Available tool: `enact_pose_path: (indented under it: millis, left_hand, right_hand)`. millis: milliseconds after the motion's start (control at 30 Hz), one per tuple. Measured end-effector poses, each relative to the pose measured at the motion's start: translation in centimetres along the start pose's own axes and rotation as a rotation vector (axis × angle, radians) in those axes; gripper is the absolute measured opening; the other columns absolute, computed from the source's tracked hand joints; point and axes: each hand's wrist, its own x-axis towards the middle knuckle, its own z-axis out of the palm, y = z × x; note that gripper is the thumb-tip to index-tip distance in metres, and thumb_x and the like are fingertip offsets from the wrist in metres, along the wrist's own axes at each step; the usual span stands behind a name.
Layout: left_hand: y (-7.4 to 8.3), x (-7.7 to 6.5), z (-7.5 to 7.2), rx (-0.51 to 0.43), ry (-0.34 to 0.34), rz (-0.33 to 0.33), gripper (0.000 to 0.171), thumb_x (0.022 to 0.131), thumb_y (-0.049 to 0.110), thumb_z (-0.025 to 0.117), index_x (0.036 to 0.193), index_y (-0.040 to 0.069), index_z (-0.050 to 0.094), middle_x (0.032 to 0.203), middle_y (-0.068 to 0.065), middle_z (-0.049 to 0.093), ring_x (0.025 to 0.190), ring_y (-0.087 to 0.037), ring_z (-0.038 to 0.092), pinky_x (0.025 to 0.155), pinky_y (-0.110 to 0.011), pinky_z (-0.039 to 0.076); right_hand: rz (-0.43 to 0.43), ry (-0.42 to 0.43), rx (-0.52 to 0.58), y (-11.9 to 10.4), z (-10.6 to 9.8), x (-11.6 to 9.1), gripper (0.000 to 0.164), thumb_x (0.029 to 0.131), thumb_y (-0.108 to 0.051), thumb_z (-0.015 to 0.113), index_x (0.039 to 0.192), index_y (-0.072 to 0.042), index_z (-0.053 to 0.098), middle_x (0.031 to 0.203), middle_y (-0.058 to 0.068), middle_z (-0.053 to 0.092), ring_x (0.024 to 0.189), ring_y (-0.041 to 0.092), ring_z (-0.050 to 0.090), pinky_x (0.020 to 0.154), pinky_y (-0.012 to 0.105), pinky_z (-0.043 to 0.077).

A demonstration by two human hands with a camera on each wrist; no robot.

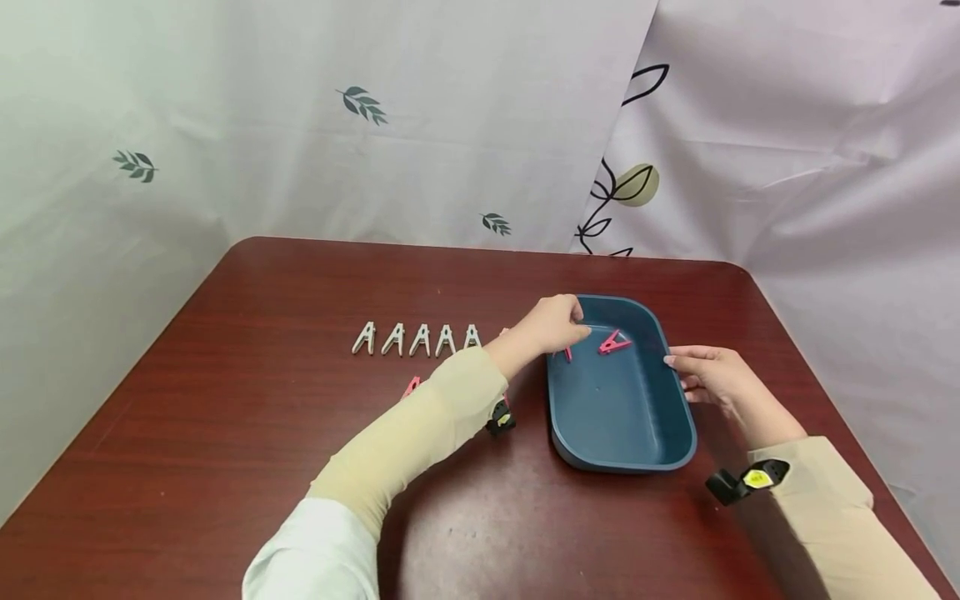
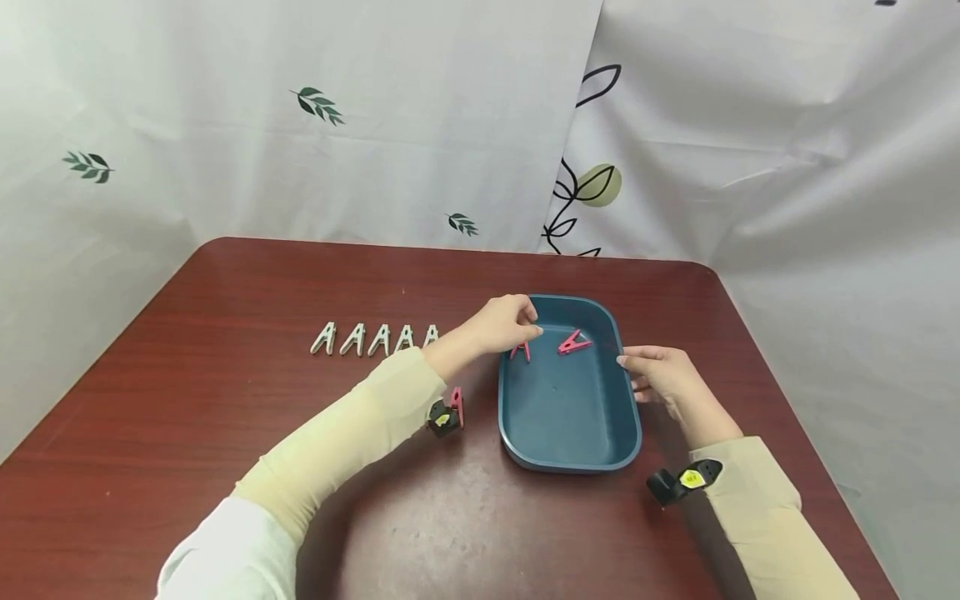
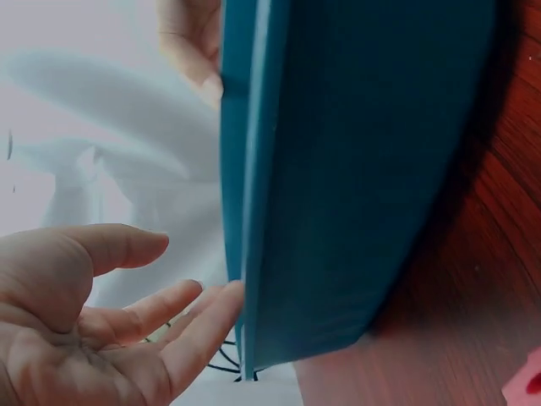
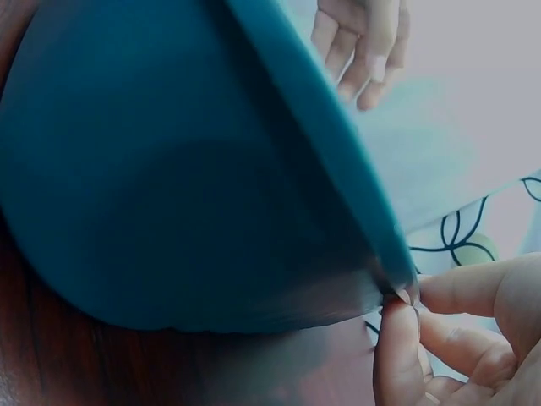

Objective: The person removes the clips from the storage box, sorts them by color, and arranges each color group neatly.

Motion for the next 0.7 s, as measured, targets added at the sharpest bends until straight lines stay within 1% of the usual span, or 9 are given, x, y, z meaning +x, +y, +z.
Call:
enact_pose_path:
  millis: [67,133,200,300,367,433,500,600,700]
  left_hand:
    - [0.4,0.2,0.4,0.055,-0.001,-0.007,0.029,0.094,0.022,0.059,0.115,0.002,0.057,0.111,-0.011,0.062,0.082,-0.016,0.058,0.074,-0.026,0.049]
    - [0.8,0.5,0.8,0.098,0.003,-0.019,0.028,0.094,0.021,0.059,0.114,0.002,0.057,0.107,-0.011,0.062,0.077,-0.014,0.055,0.069,-0.025,0.047]
    - [1.0,0.7,1.2,0.127,0.002,-0.031,0.026,0.094,0.02,0.058,0.113,0.002,0.057,0.096,-0.009,0.061,0.067,-0.012,0.052,0.061,-0.022,0.043]
    - [1.3,1.1,1.8,0.135,-0.003,-0.059,0.02,0.094,0.018,0.057,0.106,0.002,0.059,0.074,-0.006,0.054,0.049,-0.01,0.048,0.048,-0.019,0.038]
    - [1.5,1.5,2.2,0.162,-0.004,-0.077,0.018,0.094,0.019,0.057,0.101,0.003,0.06,0.067,-0.005,0.05,0.045,-0.01,0.047,0.045,-0.019,0.037]
    - [1.7,1.8,2.6,0.218,-0.009,-0.096,0.018,0.094,0.021,0.058,0.101,0.004,0.062,0.07,-0.004,0.053,0.052,-0.011,0.051,0.046,-0.019,0.039]
    - [1.9,2.0,3.0,0.292,-0.02,-0.116,0.022,0.094,0.025,0.058,0.104,0.006,0.063,0.083,-0.005,0.059,0.065,-0.012,0.053,0.052,-0.021,0.041]
    - [2.2,2.3,3.6,0.394,-0.05,-0.154,0.027,0.095,0.028,0.057,0.11,0.007,0.062,0.101,-0.006,0.06,0.081,-0.013,0.051,0.058,-0.023,0.043]
    - [2.3,2.6,4.0,0.434,-0.063,-0.199,0.023,0.095,0.027,0.054,0.105,0.008,0.064,0.099,-0.005,0.058,0.081,-0.013,0.05,0.055,-0.024,0.042]
  right_hand:
    - [-0.003,-0.001,-0.003,0.0,0.0,0.0,0.043,0.094,-0.023,0.058,0.128,0.003,0.053,0.068,-0.011,0.064,0.058,0.005,0.06,0.056,0.023,0.054]
    - [-0.005,0.0,-0.009,0.0,0.1,0.0,0.047,0.094,-0.023,0.059,0.13,0.006,0.05,0.068,-0.012,0.064,0.058,0.005,0.06,0.056,0.023,0.054]
    - [-0.01,-0.001,-0.012,0.0,0.1,0.0,0.049,0.094,-0.023,0.058,0.131,0.008,0.048,0.069,-0.012,0.064,0.058,0.005,0.06,0.056,0.023,0.054]
    - [-0.008,0.001,-0.017,0.0,0.1,0.0,0.049,0.094,-0.023,0.058,0.131,0.008,0.048,0.069,-0.012,0.064,0.059,0.005,0.06,0.057,0.023,0.054]
    - [-0.009,0.003,-0.017,0.0,0.0,-0.1,0.047,0.094,-0.022,0.058,0.13,0.007,0.049,0.069,-0.012,0.064,0.059,0.005,0.06,0.057,0.023,0.054]
    - [-0.009,0.004,-0.014,0.0,0.0,-0.1,0.046,0.094,-0.022,0.058,0.129,0.007,0.05,0.068,-0.012,0.065,0.058,0.005,0.06,0.057,0.024,0.054]
    - [-0.009,0.007,-0.018,-0.1,0.1,-0.1,0.046,0.094,-0.022,0.058,0.129,0.007,0.05,0.068,-0.011,0.064,0.058,0.005,0.06,0.057,0.024,0.054]
    - [-0.008,0.008,-0.021,-0.1,0.2,-0.1,0.048,0.094,-0.021,0.058,0.13,0.009,0.048,0.068,-0.011,0.064,0.058,0.005,0.06,0.057,0.024,0.054]
    - [-0.004,0.011,-0.027,-0.2,0.3,-0.2,0.051,0.094,-0.021,0.058,0.132,0.01,0.045,0.069,-0.011,0.064,0.058,0.006,0.061,0.057,0.025,0.055]
